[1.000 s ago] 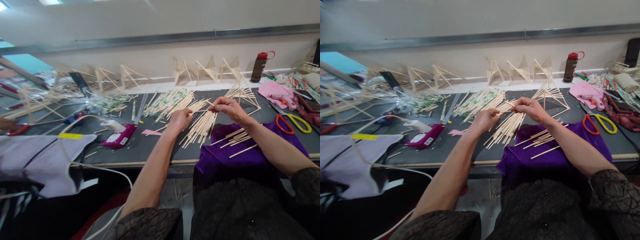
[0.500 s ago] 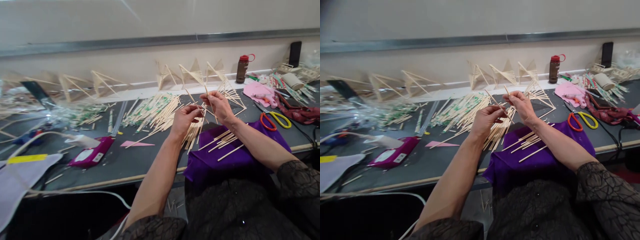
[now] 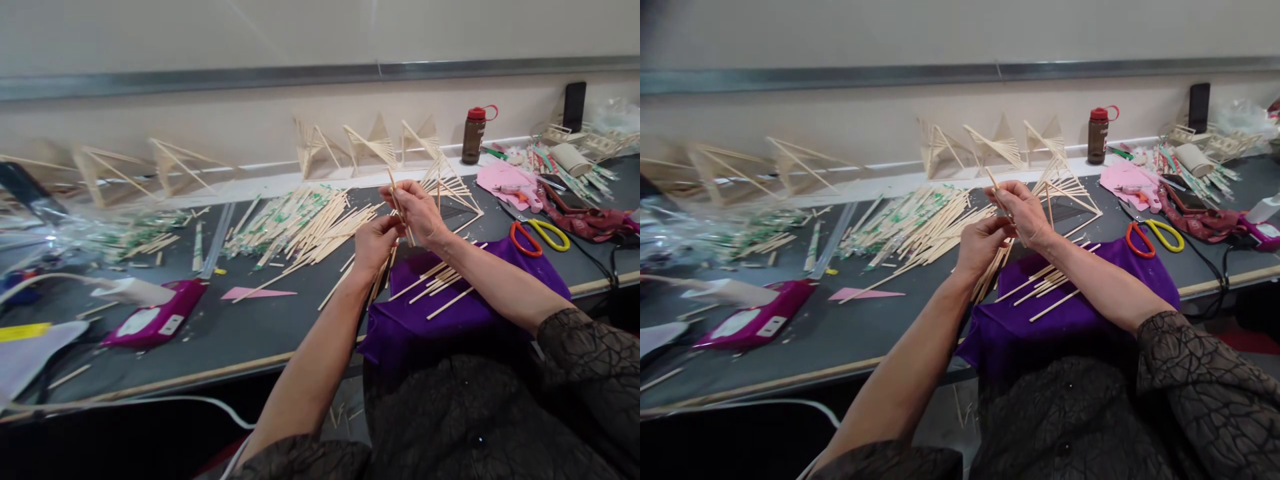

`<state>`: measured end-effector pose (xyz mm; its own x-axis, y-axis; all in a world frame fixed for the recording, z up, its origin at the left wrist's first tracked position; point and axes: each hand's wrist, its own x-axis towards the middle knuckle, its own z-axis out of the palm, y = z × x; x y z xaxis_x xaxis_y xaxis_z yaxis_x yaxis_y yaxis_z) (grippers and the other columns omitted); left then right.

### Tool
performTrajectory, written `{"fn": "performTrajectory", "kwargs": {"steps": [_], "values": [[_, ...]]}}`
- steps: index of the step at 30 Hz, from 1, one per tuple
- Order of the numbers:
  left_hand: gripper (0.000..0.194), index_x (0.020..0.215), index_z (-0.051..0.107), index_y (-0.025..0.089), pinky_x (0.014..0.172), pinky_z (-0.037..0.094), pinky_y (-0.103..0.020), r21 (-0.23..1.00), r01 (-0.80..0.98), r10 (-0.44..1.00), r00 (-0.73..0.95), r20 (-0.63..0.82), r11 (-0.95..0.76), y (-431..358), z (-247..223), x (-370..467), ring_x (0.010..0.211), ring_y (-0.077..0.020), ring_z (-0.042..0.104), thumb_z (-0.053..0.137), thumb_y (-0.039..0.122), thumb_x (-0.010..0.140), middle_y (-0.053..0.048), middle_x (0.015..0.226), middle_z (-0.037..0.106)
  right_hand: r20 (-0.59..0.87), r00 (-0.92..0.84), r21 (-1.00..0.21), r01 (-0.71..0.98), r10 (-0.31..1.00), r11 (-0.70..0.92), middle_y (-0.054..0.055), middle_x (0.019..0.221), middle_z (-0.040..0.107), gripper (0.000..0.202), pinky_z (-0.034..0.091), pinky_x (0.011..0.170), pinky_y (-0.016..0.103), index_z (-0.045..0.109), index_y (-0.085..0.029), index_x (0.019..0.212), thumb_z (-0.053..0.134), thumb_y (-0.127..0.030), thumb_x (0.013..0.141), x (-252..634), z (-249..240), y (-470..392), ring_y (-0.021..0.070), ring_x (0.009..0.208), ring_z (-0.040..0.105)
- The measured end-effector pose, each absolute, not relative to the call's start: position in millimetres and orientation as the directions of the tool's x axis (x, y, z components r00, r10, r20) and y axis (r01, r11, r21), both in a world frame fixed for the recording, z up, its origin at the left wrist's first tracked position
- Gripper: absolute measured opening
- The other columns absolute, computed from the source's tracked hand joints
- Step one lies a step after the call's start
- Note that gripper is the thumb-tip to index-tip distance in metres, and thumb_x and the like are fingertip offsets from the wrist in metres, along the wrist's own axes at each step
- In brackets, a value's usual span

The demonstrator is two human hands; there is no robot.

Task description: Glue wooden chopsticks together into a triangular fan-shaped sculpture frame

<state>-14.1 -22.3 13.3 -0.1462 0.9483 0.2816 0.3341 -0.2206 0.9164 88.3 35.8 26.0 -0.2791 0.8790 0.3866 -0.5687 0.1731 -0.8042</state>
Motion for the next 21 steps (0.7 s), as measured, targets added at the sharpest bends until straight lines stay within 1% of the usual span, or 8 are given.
{"fn": "performTrajectory", "kwargs": {"steps": [6, 11, 14, 18, 21], "values": [[0.032, 0.088, 0.078, 0.017, 0.058, 0.053, -0.025, 0.909, 0.362, 0.951, -0.145, 0.275, -0.208, -17, 11, -13, 0.071, -0.0193, 0.067, 0.064, 0.041, 0.072, -0.002, 0.07, 0.072, 0.312, -0.272, -0.802, -0.59, 0.911, 0.099, 0.0, 0.09, 0.073, 0.008, 0.051, 0.096, 0.03, 0.06, -0.022, 0.077, 0.066, -0.024, 0.082, 93, 30, 36, 0.0123, 0.089, 0.066], [0.033, 0.087, 0.078, 0.017, 0.057, 0.053, -0.026, 0.893, 0.391, 0.948, -0.127, 0.291, -0.222, -13, 9, -14, 0.069, -0.0191, 0.068, 0.063, 0.043, 0.074, -0.003, 0.071, 0.073, 0.236, -0.262, -0.784, -0.62, 0.936, 0.024, -0.003, 0.084, 0.073, 0.011, 0.05, 0.088, 0.025, 0.062, -0.021, 0.074, 0.059, -0.016, 0.084, 93, 34, 34, 0.0102, 0.082, 0.065], [0.032, 0.086, 0.077, 0.018, 0.056, 0.053, -0.025, 0.881, 0.411, 0.946, -0.116, 0.304, -0.233, -11, 6, -15, 0.069, -0.0194, 0.069, 0.062, 0.043, 0.075, -0.003, 0.074, 0.074, 0.219, -0.263, -0.775, -0.632, 0.94, 0.003, -0.003, 0.083, 0.074, 0.013, 0.05, 0.085, 0.024, 0.062, -0.021, 0.073, 0.059, -0.014, 0.084, 93, 34, 33, 0.0096, 0.08, 0.065], [0.028, 0.086, 0.077, 0.019, 0.056, 0.053, -0.026, 0.861, 0.449, 0.941, -0.109, 0.32, -0.241, -8, 4, -15, 0.062, -0.0173, 0.066, 0.062, 0.04, 0.076, -0.002, 0.071, 0.073, 0.212, -0.255, -0.776, -0.631, 0.943, 0.004, -0.003, 0.082, 0.074, 0.013, 0.05, 0.084, 0.023, 0.062, -0.021, 0.072, 0.06, -0.015, 0.083, 94, 34, 32, 0.0097, 0.08, 0.065], [0.029, 0.087, 0.077, 0.019, 0.056, 0.053, -0.026, 0.845, 0.474, 0.939, -0.1, 0.329, -0.245, -7, 3, -16, 0.061, -0.0168, 0.065, 0.061, 0.041, 0.078, -0.002, 0.07, 0.073, 0.218, -0.258, -0.773, -0.634, 0.941, 0.005, -0.003, 0.082, 0.074, 0.012, 0.05, 0.083, 0.023, 0.063, -0.021, 0.072, 0.061, -0.016, 0.083, 95, 34, 32, 0.0095, 0.08, 0.065]]}}
